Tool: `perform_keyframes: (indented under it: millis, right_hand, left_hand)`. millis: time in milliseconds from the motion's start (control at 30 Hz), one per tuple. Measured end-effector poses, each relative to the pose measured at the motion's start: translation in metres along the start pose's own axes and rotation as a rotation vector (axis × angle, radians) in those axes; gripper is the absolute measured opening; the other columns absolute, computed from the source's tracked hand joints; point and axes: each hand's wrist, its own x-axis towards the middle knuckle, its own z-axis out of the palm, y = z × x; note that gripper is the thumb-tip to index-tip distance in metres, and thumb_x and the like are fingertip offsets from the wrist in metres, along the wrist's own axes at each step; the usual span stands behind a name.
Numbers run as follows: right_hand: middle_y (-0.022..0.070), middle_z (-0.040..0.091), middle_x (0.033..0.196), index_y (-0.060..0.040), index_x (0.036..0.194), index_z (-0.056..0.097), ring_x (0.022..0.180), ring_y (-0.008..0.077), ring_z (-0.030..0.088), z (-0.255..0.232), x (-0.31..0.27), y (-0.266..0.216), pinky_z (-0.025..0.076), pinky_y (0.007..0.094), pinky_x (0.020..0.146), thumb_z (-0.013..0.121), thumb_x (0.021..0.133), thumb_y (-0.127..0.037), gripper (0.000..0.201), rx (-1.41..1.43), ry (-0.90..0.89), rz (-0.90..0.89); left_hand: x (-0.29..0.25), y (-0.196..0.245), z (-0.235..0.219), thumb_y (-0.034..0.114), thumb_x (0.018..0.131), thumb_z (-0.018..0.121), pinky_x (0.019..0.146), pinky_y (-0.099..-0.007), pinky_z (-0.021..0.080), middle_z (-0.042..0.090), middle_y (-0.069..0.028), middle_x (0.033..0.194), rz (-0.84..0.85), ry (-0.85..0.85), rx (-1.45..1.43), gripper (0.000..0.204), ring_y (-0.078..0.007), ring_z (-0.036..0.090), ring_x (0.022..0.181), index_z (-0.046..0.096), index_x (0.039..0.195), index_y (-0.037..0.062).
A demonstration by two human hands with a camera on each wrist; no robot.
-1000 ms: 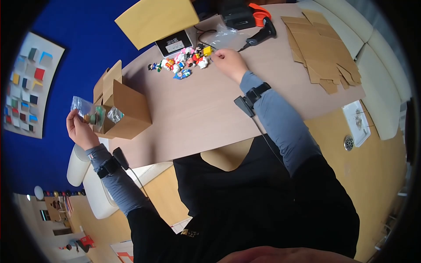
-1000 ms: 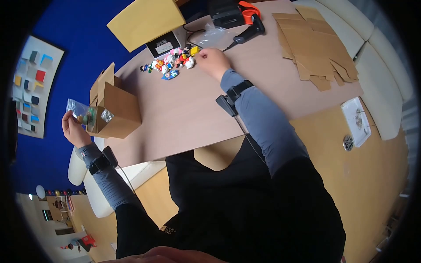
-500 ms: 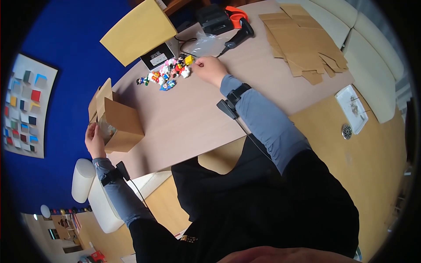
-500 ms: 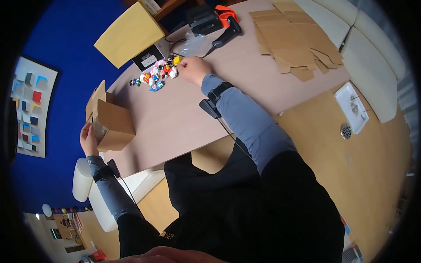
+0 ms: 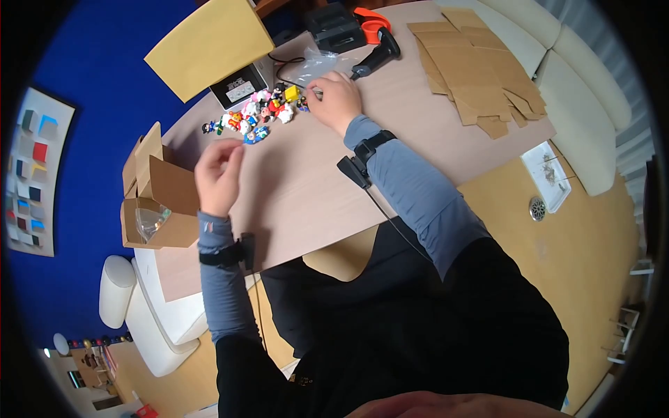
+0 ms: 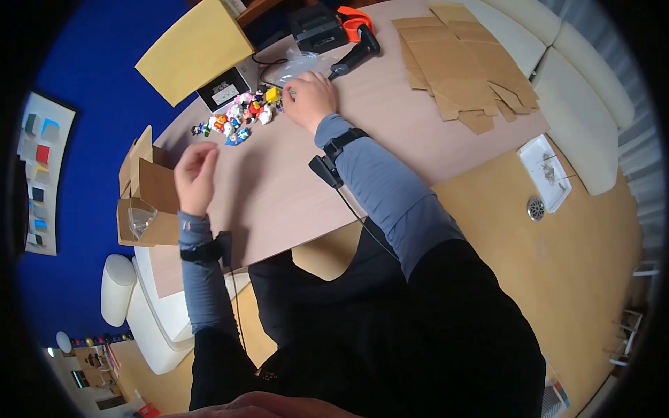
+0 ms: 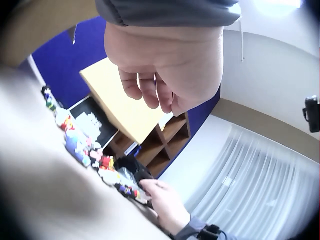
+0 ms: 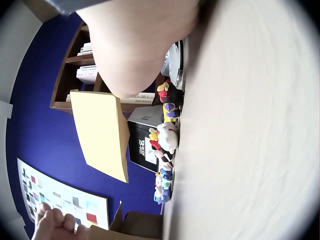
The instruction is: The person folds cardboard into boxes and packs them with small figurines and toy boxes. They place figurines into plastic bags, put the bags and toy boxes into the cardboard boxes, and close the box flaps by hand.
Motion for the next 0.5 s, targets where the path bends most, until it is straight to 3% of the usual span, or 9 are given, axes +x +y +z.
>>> perform_keyframes:
  millis: [100, 300, 400, 467, 500]
  right_hand:
    - [0.0081, 0.068, 0.102, -0.0125, 0.091, 0.078, 0.106, 0.03, 0.06, 0.004, -0.001, 0.001, 0.046, 0.0427, 0.095, 0.07, 0.086, -0.025, 0.016, -0.003, 0.027, -0.097]
    - [0.0122, 0.069, 0.121, -0.0165, 0.104, 0.08, 0.12, 0.0302, 0.055, 0.015, 0.005, 0.012, 0.035, 0.0455, 0.109, 0.062, 0.092, -0.033, 0.028, -0.139, -0.018, -0.183]
    - [0.0164, 0.067, 0.128, -0.0176, 0.109, 0.08, 0.129, 0.0334, 0.051, 0.025, 0.011, 0.015, 0.026, 0.0483, 0.117, 0.051, 0.099, -0.042, 0.038, -0.263, -0.082, -0.174]
    - [0.0166, 0.065, 0.131, -0.0193, 0.112, 0.079, 0.135, 0.0348, 0.046, 0.028, 0.013, 0.015, 0.018, 0.0523, 0.122, 0.041, 0.103, -0.047, 0.048, -0.396, -0.302, -0.035]
    - [0.0166, 0.065, 0.131, -0.0193, 0.112, 0.079, 0.135, 0.0348, 0.046, 0.027, 0.012, 0.013, 0.018, 0.0523, 0.122, 0.041, 0.103, -0.047, 0.048, -0.408, -0.321, -0.04]
  left_hand:
    - [0.012, -0.022, 0.041, 0.004, 0.096, 0.068, 0.075, -0.0214, 0.048, 0.067, 0.0026, 0.093, -0.191, -0.041, -0.285, 0.011, -0.0056, 0.059, 0.083, 0.071, 0.106, 0.0012]
    - [0.033, -0.054, 0.071, 0.008, 0.097, 0.067, 0.068, -0.0195, 0.043, 0.065, 0.0028, 0.091, -0.303, -0.039, -0.531, 0.012, -0.0041, 0.055, 0.078, 0.07, 0.108, 0.0027]
    - [0.031, -0.061, 0.077, 0.009, 0.097, 0.067, 0.065, -0.0197, 0.042, 0.064, 0.0035, 0.089, -0.385, 0.014, -0.633, 0.012, -0.0051, 0.053, 0.074, 0.071, 0.108, 0.0041]
    - [0.027, -0.065, 0.08, 0.009, 0.097, 0.067, 0.064, -0.02, 0.042, 0.064, 0.0042, 0.088, -0.413, 0.032, -0.615, 0.012, -0.0047, 0.053, 0.073, 0.071, 0.107, 0.0044]
    - [0.025, -0.066, 0.081, 0.009, 0.097, 0.067, 0.064, -0.02, 0.042, 0.064, 0.0042, 0.088, -0.426, 0.04, -0.631, 0.012, -0.0047, 0.053, 0.073, 0.071, 0.107, 0.0044]
